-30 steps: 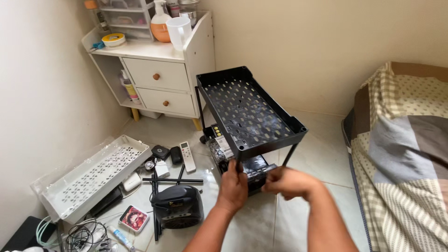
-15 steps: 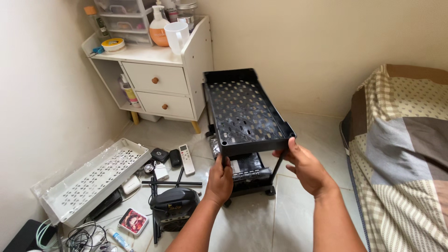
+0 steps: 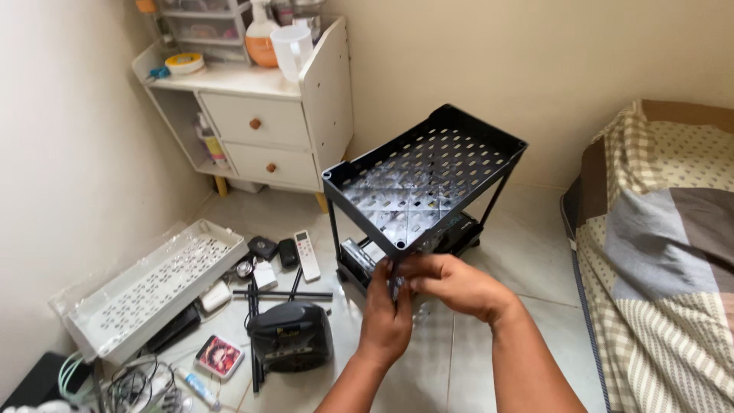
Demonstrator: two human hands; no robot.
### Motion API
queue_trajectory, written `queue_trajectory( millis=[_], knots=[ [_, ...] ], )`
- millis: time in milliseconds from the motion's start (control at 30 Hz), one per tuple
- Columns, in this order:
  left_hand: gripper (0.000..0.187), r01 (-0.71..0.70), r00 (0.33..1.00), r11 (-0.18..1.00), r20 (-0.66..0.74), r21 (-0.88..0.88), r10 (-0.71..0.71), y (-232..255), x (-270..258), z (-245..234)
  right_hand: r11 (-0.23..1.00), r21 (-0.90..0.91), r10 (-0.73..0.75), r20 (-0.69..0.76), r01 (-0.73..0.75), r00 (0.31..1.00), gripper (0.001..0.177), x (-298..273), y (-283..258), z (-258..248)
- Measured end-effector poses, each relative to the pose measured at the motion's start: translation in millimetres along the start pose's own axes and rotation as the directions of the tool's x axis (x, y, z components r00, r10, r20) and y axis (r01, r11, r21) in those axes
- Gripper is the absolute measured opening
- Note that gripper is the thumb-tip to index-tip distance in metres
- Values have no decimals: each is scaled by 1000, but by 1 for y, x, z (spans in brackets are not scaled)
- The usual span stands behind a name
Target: The person assembles a black metal rack by inserting four vertical poles into the base and attaching a perforated shelf. They remove plastic wrapping from the shelf and place a boxed wireless microphone system on the floor.
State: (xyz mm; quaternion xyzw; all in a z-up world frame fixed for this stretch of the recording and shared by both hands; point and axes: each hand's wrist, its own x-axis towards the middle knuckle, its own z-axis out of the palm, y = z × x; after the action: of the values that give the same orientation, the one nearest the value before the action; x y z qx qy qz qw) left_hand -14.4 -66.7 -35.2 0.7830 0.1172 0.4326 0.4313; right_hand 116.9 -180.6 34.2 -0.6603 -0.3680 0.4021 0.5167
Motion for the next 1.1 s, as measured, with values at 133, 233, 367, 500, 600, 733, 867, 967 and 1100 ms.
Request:
queue_trajectory(
  millis=[133, 233, 367, 500, 600, 733, 867, 967, 1100],
  knots=[
    [22, 237, 970, 969, 65, -63, -233, 7, 0, -3, 921, -342, 66, -340, -188, 938, 28, 23, 31, -1],
    [17, 225, 970, 972, 107, -67, -217, 14, -4, -10, 882, -439, 24, -325, -173, 946, 28, 43, 63, -3],
    [17, 182, 977, 983, 109, 10, -182, 21, -10, -16, 541, -840, -86, -10, 38, 996, 11, 76, 83, 3],
    [15, 288, 942, 948, 138, 133, -305, 30, -1, -22, 665, -745, -269, -164, 59, 949, 20, 83, 64, -6],
    [17, 439, 836, 871, 254, 221, -486, 38, -1, -27, 802, -596, -205, -198, 48, 958, 31, 67, 66, -5],
    [16, 354, 898, 922, 219, 157, -382, 43, 4, -26, 492, -871, -160, -105, -13, 982, 31, 66, 90, -12],
    [17, 355, 864, 898, 276, 260, -421, 41, 4, -33, -134, -985, -415, 153, 107, 897, 20, 84, 113, -17],
    [21, 423, 824, 867, 285, 263, -489, 43, 16, -30, 33, -995, -753, 37, 94, 656, 48, 74, 112, -25],
    [21, 271, 928, 942, 205, 196, -310, 28, 2, -31, 922, -346, 61, -307, -171, 950, 23, 45, 120, -23]
  ],
)
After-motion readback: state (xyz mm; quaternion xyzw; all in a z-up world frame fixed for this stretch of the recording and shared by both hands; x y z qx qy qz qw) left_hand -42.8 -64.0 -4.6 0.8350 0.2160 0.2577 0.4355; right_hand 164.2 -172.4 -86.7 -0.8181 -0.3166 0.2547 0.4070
